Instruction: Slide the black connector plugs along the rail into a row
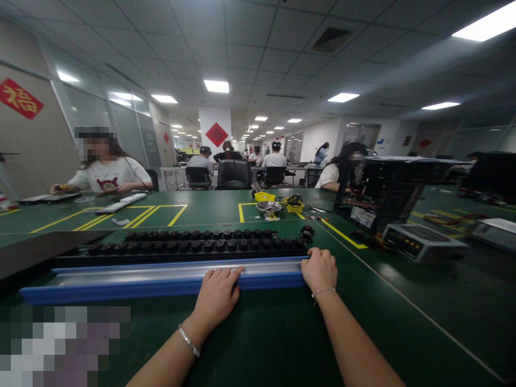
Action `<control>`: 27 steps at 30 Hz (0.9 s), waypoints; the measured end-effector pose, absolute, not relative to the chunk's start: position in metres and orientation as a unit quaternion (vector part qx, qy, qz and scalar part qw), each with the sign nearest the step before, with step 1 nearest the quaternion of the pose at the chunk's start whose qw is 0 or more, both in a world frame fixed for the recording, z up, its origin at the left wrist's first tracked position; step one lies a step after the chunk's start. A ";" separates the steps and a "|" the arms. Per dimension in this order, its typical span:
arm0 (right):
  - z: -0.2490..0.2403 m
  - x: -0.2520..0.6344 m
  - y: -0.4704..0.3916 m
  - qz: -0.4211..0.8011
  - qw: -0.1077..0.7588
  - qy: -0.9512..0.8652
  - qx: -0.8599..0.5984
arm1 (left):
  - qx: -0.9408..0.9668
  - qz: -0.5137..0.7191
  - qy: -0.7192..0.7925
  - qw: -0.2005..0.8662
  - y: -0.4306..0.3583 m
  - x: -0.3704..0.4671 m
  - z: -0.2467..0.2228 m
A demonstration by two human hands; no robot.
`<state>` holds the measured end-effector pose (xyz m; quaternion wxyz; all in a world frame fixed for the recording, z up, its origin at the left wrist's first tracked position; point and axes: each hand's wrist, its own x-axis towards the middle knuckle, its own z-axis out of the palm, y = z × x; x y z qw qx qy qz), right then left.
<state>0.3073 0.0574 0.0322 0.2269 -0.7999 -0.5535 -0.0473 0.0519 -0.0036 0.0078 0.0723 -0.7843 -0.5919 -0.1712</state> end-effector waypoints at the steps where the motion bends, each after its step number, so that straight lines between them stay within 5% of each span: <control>1: 0.033 0.309 0.058 -0.047 0.225 -0.550 -0.803 | -0.785 -0.172 -0.591 0.072 -0.003 0.052 0.008; 27: 0.037 0.329 0.060 0.012 0.239 -0.487 -0.840 | -0.787 -0.188 -0.582 0.078 -0.002 0.051 0.005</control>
